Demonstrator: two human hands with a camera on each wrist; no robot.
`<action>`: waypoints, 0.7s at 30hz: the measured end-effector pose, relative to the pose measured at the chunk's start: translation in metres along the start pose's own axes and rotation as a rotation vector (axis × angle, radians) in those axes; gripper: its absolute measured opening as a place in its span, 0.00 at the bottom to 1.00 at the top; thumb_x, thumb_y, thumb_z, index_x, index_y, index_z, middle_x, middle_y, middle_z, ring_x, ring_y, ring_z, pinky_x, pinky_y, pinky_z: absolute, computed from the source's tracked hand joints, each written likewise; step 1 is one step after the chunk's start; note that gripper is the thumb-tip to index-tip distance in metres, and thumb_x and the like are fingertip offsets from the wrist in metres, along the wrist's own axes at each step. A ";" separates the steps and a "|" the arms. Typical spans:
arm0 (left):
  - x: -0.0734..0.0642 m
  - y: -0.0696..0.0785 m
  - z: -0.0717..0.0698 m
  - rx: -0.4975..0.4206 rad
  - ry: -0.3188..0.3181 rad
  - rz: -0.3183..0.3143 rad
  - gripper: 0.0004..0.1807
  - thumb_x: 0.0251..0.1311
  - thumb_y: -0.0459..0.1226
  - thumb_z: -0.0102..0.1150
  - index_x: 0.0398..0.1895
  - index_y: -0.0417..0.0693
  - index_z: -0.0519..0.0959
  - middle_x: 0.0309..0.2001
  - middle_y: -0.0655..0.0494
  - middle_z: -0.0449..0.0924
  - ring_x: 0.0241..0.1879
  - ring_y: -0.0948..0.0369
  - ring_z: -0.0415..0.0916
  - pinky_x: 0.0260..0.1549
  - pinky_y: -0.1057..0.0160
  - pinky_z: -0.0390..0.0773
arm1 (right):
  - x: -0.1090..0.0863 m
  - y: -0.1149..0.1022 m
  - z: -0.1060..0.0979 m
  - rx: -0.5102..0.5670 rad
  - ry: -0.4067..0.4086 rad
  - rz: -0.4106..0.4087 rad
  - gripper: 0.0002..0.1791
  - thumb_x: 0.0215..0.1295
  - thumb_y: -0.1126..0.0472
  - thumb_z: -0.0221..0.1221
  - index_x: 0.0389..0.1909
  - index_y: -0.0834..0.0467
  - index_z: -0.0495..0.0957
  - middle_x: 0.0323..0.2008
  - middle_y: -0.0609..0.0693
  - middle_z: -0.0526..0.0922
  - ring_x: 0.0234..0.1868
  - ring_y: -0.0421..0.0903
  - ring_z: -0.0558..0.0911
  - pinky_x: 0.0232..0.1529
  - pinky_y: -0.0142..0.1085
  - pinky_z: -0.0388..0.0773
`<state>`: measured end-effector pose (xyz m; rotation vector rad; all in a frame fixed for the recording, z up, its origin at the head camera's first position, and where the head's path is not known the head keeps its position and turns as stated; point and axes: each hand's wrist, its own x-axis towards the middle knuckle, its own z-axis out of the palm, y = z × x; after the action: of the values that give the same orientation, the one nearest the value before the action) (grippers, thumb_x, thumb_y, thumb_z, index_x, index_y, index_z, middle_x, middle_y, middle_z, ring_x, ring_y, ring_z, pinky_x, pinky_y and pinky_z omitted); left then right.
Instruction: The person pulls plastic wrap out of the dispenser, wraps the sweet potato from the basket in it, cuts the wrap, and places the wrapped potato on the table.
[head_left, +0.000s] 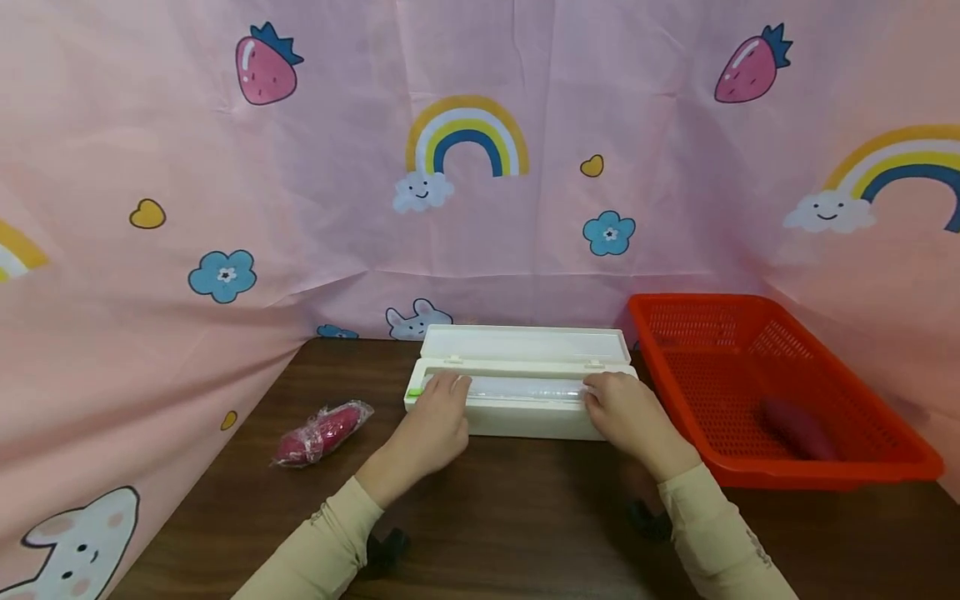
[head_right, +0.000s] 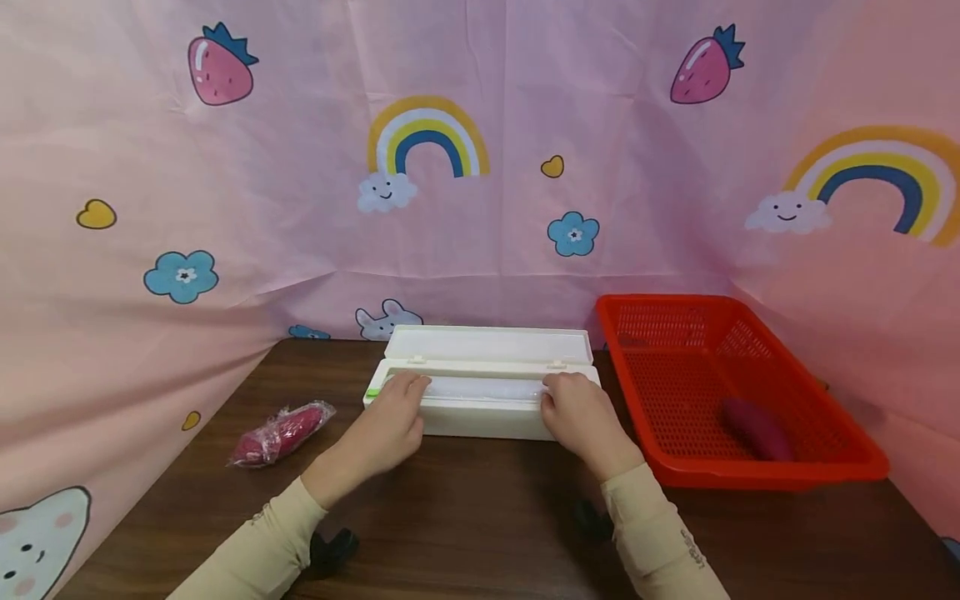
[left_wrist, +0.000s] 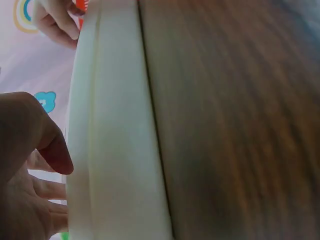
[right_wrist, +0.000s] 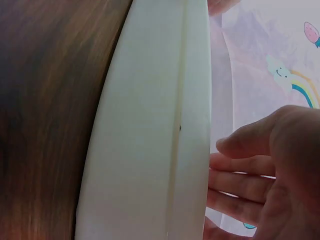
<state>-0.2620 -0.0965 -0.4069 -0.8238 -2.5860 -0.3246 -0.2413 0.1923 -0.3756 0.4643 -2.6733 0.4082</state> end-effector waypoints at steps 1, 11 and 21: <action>0.001 -0.001 -0.002 0.002 0.005 0.007 0.24 0.59 0.28 0.54 0.60 0.29 0.73 0.57 0.34 0.76 0.62 0.40 0.71 0.66 0.45 0.71 | 0.001 0.000 -0.001 0.002 -0.002 -0.007 0.07 0.66 0.66 0.60 0.28 0.58 0.83 0.20 0.49 0.79 0.23 0.44 0.70 0.28 0.38 0.72; 0.009 -0.001 -0.007 0.071 0.079 0.049 0.16 0.61 0.30 0.51 0.49 0.29 0.77 0.49 0.35 0.81 0.53 0.41 0.78 0.60 0.47 0.75 | 0.007 -0.001 -0.003 -0.024 -0.032 -0.035 0.15 0.65 0.66 0.57 0.18 0.52 0.73 0.15 0.45 0.69 0.22 0.42 0.66 0.23 0.35 0.63; 0.024 -0.003 -0.005 -0.031 0.051 -0.054 0.11 0.60 0.29 0.49 0.39 0.30 0.79 0.34 0.38 0.82 0.38 0.44 0.82 0.40 0.46 0.82 | 0.018 0.003 0.004 -0.069 -0.075 0.049 0.10 0.67 0.56 0.60 0.35 0.59 0.86 0.29 0.53 0.87 0.32 0.51 0.83 0.35 0.46 0.81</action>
<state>-0.2799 -0.0890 -0.3918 -0.7482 -2.5652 -0.3976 -0.2593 0.1894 -0.3719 0.4014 -2.7662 0.3179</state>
